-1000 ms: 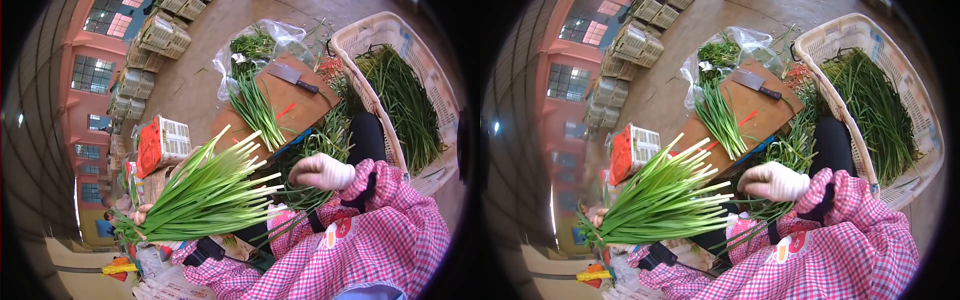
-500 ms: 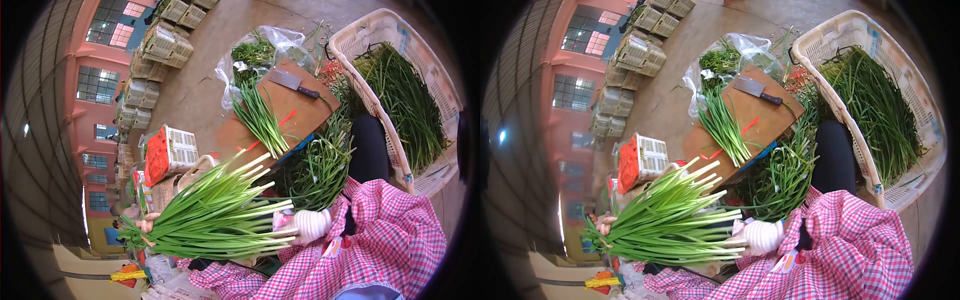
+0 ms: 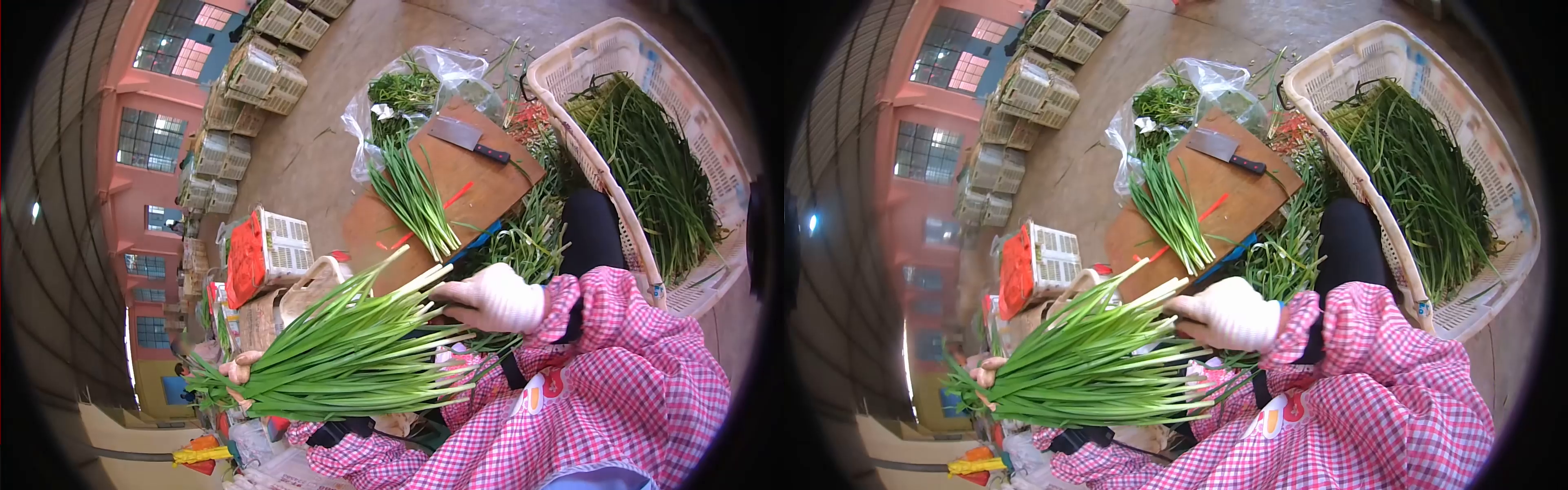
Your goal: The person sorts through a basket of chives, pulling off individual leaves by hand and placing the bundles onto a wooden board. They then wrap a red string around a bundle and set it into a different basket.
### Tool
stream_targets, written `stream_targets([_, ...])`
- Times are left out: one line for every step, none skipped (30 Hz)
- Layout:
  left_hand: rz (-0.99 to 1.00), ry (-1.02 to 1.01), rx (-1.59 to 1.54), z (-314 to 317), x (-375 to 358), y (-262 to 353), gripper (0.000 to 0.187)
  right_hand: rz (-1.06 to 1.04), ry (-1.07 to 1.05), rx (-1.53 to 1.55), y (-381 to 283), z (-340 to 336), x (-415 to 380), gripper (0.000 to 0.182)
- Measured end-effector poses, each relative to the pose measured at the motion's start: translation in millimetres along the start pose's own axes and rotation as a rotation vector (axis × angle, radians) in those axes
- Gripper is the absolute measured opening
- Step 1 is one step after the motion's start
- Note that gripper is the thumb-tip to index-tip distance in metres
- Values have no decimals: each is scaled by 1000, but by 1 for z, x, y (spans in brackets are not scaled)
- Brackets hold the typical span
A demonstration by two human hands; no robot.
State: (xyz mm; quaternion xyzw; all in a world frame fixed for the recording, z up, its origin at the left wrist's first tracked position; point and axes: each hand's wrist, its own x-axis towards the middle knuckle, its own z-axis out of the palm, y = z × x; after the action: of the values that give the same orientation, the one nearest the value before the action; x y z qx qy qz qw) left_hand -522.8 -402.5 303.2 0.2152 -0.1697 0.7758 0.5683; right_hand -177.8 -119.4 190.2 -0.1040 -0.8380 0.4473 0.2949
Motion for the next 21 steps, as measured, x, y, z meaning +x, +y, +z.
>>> stream_targets([-134, 32, -169, 0, 7, -10, 30, 8, 5, -56, 0, 6, 7, 23])
stream_targets([-267, 64, -338, 0, 15, -21, 28, 16, 9, -112, 1, 13, 13, 23])
stream_targets([-400, 96, -509, 0, 25, -32, 26, -79, 113, -141, 11, 28, 17, 20])
stream_targets([-534, 127, -679, 0, 32, -39, 24, -63, 18, -137, 14, 32, 20, 19])
stream_targets([-671, 156, -846, -1, 38, -42, 22, -94, 55, -85, 13, 30, 19, 18])
stream_targets([-672, 153, -845, -9, 34, -32, 22, -127, 91, -32, 12, 29, 18, 17])
stream_targets([-813, -52, -1103, -22, 27, -17, 32, -52, 32, 153, 13, 26, 14, 17])
stream_targets([-948, -272, -1355, -31, 19, -2, 43, -52, 51, 283, 13, 25, 10, 16])
stream_targets([-946, -272, -1354, -28, 20, -5, 43, -17, 12, 335, 10, 19, 7, 17])
stream_targets([-876, -196, -1143, -24, 21, -9, 45, 22, -25, 387, 7, 12, 4, 18])
stream_targets([-805, -122, -935, -19, 24, -13, 47, 25, -22, 387, 3, 8, 0, 18])
stream_targets([-732, -52, -727, -13, 28, -21, 49, 107, -81, 536, -1, 4, -3, 18])
stream_targets([-656, 12, -518, -5, 48, -54, 51, 186, -141, 681, -1, 1, -5, 18])
stream_targets([-574, 71, -309, -2, 38, -37, 53, 171, -188, 767, 2, 1, -8, 18])
stream_targets([-572, 69, -307, 0, 48, -56, 53, 225, -270, 881, 3, -5, -12, 19])
stream_targets([-632, 16, -254, -5, 57, -72, 48, 282, -353, 994, 3, -13, -16, 19])
stream_targets([-691, -38, -202, -8, 63, -82, 42, 322, -434, 1044, 6, -19, -23, 21])
stream_targets([-686, -38, -202, -13, 51, -62, 42, 294, -503, 1052, 14, -23, -30, 24])
stream_targets([-759, -126, -628, -20, 30, -25, 38, 272, -582, 984, 20, -29, -35, 22])
stream_targets([-812, -216, -1056, -21, 16, -3, 34, 247, -660, 915, 26, -35, -40, 21])
stream_targets([-811, -218, -1050, -12, 11, -12, 34, 209, -685, 672, 37, -42, -44, 21])
